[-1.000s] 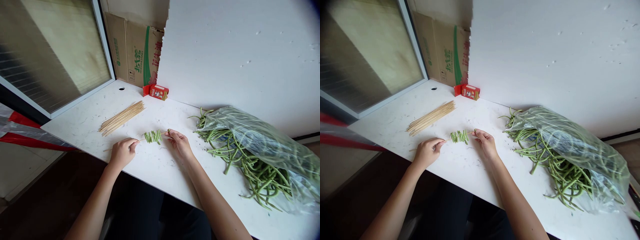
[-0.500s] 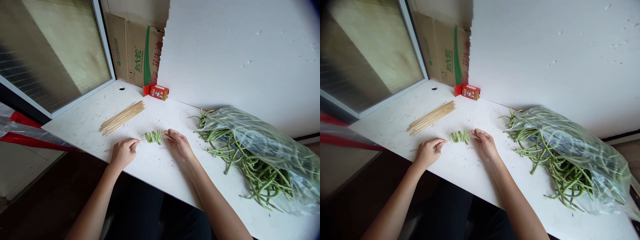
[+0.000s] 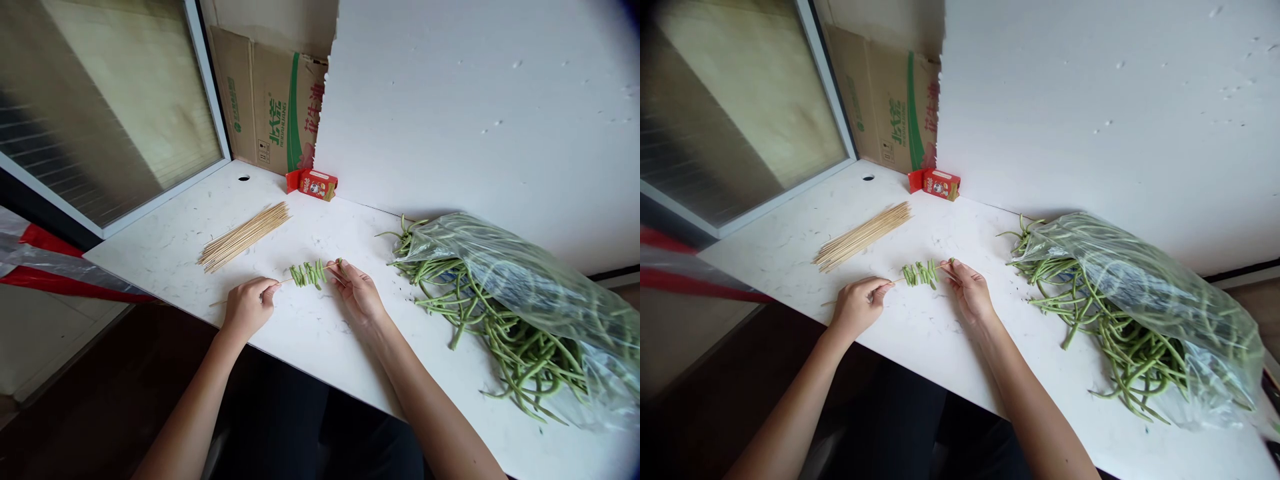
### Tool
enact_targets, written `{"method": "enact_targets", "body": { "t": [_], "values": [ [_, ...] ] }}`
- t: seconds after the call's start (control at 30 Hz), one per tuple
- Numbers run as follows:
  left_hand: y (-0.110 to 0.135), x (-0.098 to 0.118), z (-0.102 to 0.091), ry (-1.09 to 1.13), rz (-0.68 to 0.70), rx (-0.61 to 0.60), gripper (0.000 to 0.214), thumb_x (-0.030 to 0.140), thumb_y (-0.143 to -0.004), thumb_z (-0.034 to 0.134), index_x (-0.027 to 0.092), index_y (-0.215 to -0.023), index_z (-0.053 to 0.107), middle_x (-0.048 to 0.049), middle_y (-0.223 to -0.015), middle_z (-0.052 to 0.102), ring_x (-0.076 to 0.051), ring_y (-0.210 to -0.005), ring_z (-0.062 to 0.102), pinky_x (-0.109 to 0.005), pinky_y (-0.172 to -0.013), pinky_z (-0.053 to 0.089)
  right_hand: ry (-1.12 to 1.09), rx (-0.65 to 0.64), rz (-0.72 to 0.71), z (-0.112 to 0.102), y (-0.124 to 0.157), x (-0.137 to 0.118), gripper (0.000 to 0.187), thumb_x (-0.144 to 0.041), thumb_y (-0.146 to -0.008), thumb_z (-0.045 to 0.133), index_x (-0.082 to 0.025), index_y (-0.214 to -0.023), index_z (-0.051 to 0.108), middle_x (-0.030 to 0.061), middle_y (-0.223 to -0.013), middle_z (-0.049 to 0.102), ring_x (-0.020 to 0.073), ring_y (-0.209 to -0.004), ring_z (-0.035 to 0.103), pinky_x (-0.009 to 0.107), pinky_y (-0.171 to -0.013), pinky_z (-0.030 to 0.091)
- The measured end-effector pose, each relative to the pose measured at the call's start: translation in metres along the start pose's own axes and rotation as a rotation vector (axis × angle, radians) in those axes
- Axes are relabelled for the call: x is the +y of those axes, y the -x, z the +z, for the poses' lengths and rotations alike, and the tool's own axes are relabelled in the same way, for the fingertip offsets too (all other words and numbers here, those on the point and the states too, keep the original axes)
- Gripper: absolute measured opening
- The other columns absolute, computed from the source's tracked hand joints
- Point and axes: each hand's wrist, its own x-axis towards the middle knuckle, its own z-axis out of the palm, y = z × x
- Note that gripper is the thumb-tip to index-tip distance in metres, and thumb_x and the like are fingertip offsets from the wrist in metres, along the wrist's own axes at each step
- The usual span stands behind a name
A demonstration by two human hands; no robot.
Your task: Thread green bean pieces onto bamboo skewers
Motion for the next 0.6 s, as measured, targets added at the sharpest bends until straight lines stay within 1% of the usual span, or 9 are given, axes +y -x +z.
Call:
{"method": "enact_targets", "body": {
  "t": [0.2,0.4,0.6],
  "values": [
    [0.001,0.0,0.003,-0.023,0.005,0.0,0.027,0.025,-0.099,0.053,0.026,-0.093,0.08,-0.0027,-0.097,0.083,-0.021,-0.088,0.075,-0.03,-0.073,0.051,-0.023,0.048,-0.047,0.003,0.0,0.005,0.031,-0.05,-0.078,0.088,-0.024,-0.094,0.083,0.007,-0.114,0.082,0.0243,-0.112,0.073,0.036,-0.095,0.057],
    [0.001,0.001,0.003,-0.02,0.012,-0.003,0.027,0.023,-0.099,0.053,0.026,-0.093,0.08,-0.0023,-0.098,0.083,-0.022,-0.089,0.076,-0.031,-0.074,0.052,-0.021,0.071,-0.133,0.008,0.0,0.009,0.031,-0.051,-0.076,0.089,-0.024,-0.089,0.083,0.0075,-0.108,0.083,0.0276,-0.117,0.072,0.041,-0.104,0.056],
    [0.001,0.001,0.003,-0.021,0.004,0.003,0.027,0.022,-0.098,0.054,0.026,-0.092,0.08,-0.0025,-0.098,0.083,-0.022,-0.09,0.076,-0.031,-0.075,0.052,-0.021,0.093,-0.145,0.009,0.001,0.011,0.032,-0.052,-0.076,0.09,-0.024,-0.088,0.083,0.008,-0.104,0.083,0.0285,-0.117,0.073,0.044,-0.106,0.056]
  ]
}}
